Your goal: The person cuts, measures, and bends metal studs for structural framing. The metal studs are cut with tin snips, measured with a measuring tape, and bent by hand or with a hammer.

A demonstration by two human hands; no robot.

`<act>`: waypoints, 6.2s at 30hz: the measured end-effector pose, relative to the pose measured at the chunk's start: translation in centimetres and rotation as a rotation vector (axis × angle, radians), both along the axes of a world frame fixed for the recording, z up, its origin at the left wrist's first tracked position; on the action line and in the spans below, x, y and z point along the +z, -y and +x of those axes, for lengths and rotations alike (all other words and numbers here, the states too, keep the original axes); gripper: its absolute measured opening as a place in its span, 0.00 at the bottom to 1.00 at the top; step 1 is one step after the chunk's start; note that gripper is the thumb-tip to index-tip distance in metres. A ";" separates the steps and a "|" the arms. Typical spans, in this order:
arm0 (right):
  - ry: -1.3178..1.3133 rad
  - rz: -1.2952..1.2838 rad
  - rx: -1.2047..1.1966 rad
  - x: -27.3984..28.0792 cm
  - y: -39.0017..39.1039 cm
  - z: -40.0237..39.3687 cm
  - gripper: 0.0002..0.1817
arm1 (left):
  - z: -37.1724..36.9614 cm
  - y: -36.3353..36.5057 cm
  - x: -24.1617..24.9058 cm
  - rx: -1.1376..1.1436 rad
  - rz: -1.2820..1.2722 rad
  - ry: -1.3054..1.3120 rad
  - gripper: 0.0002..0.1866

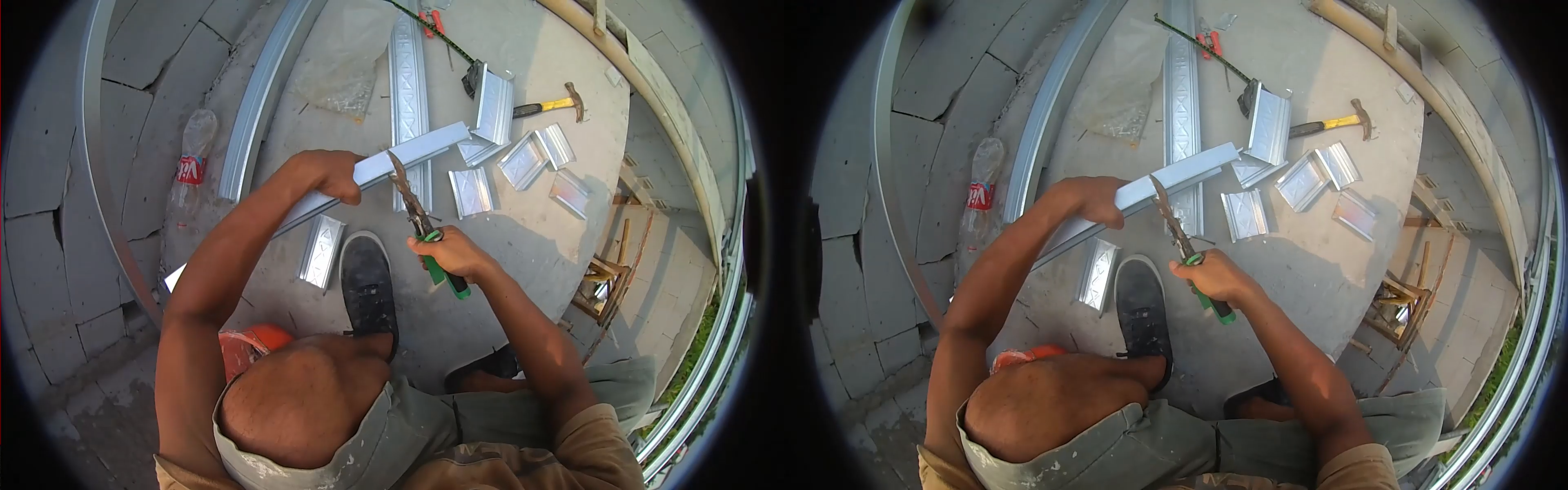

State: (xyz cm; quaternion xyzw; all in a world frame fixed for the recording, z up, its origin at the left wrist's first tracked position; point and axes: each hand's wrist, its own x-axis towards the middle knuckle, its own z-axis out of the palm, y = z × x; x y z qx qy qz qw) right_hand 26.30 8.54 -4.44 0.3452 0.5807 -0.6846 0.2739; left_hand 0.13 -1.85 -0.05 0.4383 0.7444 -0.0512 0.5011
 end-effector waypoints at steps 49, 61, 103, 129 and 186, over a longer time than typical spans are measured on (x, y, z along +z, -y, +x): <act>-0.238 0.543 0.187 0.6 2.3 0.8 0.20 | -3.0 4.7 -5.7 0.377 0.399 0.270 0.42; -0.455 0.907 0.058 -0.1 2.3 1.9 0.36 | -5.0 4.8 -2.3 0.835 0.333 0.509 0.34; 0.055 0.796 0.257 0.7 -1.7 0.4 0.26 | 0.1 0.9 -2.3 0.401 0.492 0.183 0.47; -0.032 0.777 0.294 4.1 -4.9 1.2 0.19 | 1.9 0.7 0.3 0.465 0.387 0.412 0.35; -0.122 0.832 0.369 4.2 -7.6 1.4 0.19 | 3.6 -0.1 1.9 0.381 0.466 0.323 0.25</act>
